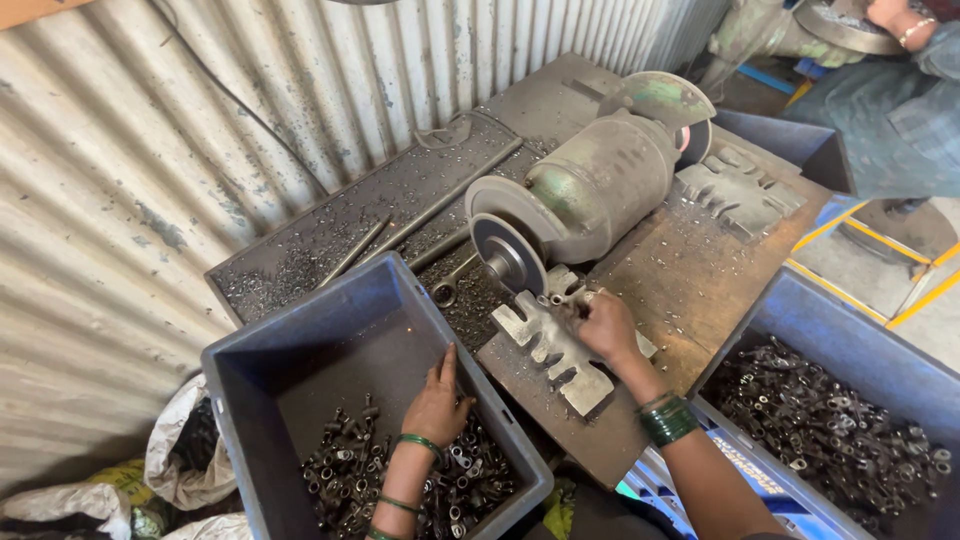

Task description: The person repeatedly picks small metal parts from a bin and grinds them against a bench grinder, creating sparks. After each grind, the person places the part into a second bin. The process is repeated continuously throughout the clip.

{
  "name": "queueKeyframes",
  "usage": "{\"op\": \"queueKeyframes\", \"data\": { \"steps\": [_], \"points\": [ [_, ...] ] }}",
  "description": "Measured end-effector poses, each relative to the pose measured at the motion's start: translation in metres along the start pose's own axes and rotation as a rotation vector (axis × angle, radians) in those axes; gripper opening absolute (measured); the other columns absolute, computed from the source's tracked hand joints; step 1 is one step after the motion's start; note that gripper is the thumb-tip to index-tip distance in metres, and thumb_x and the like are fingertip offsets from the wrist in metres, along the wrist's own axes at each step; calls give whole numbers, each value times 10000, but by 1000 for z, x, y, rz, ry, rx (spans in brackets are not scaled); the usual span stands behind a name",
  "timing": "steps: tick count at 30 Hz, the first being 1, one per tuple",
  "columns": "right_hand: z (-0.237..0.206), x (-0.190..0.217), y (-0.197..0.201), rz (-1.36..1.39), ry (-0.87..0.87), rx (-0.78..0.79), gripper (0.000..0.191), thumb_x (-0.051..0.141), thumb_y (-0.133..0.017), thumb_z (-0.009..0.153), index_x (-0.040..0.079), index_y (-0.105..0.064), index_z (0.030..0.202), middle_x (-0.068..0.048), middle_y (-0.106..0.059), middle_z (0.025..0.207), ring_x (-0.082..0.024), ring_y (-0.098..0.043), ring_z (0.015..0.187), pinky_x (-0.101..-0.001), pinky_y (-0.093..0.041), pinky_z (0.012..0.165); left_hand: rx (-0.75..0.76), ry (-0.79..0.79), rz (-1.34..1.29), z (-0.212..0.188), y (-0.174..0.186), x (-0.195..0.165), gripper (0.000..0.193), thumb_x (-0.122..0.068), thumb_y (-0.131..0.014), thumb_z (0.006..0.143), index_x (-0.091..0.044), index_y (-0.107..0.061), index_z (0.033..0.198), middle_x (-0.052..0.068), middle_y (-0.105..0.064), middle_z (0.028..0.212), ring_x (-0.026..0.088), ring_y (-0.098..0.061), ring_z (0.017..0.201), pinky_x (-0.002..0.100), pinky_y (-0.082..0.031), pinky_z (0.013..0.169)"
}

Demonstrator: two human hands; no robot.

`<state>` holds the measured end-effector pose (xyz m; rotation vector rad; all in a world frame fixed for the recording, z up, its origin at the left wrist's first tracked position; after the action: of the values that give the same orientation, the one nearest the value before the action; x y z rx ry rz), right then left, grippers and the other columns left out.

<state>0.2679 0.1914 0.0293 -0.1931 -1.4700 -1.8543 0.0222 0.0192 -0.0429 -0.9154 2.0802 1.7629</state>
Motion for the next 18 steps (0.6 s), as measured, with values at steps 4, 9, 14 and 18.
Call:
{"op": "queueKeyframes", "data": {
  "steps": [4, 9, 14, 18],
  "points": [
    [-8, -1, 7, -64, 126, -109, 268, 247, -872, 709, 61, -721, 830, -128, -674, 835, -341, -672, 721, -448, -547, 661, 18, 15, 32, -2, 5, -4, 1032, -255, -750, 876, -213, -29, 1613, 266, -302, 1579, 458, -557, 1265, 483, -504, 1052],
    [-32, 13, 15, -89, 563, -236, 198, 116, -825, 752, 86, -741, 928, -83, -651, 822, -297, -665, 763, -414, -551, 684, 61, 38, 27, -3, 4, -9, 1069, -251, -749, 881, -206, 37, 1605, 248, -243, 1619, 446, -567, 1261, 476, -518, 1040],
    [-21, 4, 9, 97, 367, -118, 227, 92, -761, 754, 99, -737, 979, -118, -670, 946, -307, -680, 873, -404, -552, 745, 24, 14, 21, -3, 1, -7, 1076, -238, -744, 874, -208, 41, 1610, 255, -281, 1595, 461, -560, 1256, 486, -513, 1040],
    [2, -8, -5, 92, 48, 51, 166, 145, -770, 813, 97, -754, 971, -137, -671, 908, -328, -676, 853, -424, -530, 760, 23, 13, 38, -2, -2, -1, 1038, -235, -723, 890, -211, 27, 1608, 267, -300, 1582, 469, -550, 1263, 497, -513, 1033]
  ]
}}
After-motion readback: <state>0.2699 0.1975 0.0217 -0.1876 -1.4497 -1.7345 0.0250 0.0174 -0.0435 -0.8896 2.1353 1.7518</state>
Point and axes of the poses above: each hand's wrist, its own z-axis towards the middle knuckle, its own y-axis out of the back of the hand, x = y × z, the point moved 5 cm from there along z, towards the middle knuckle
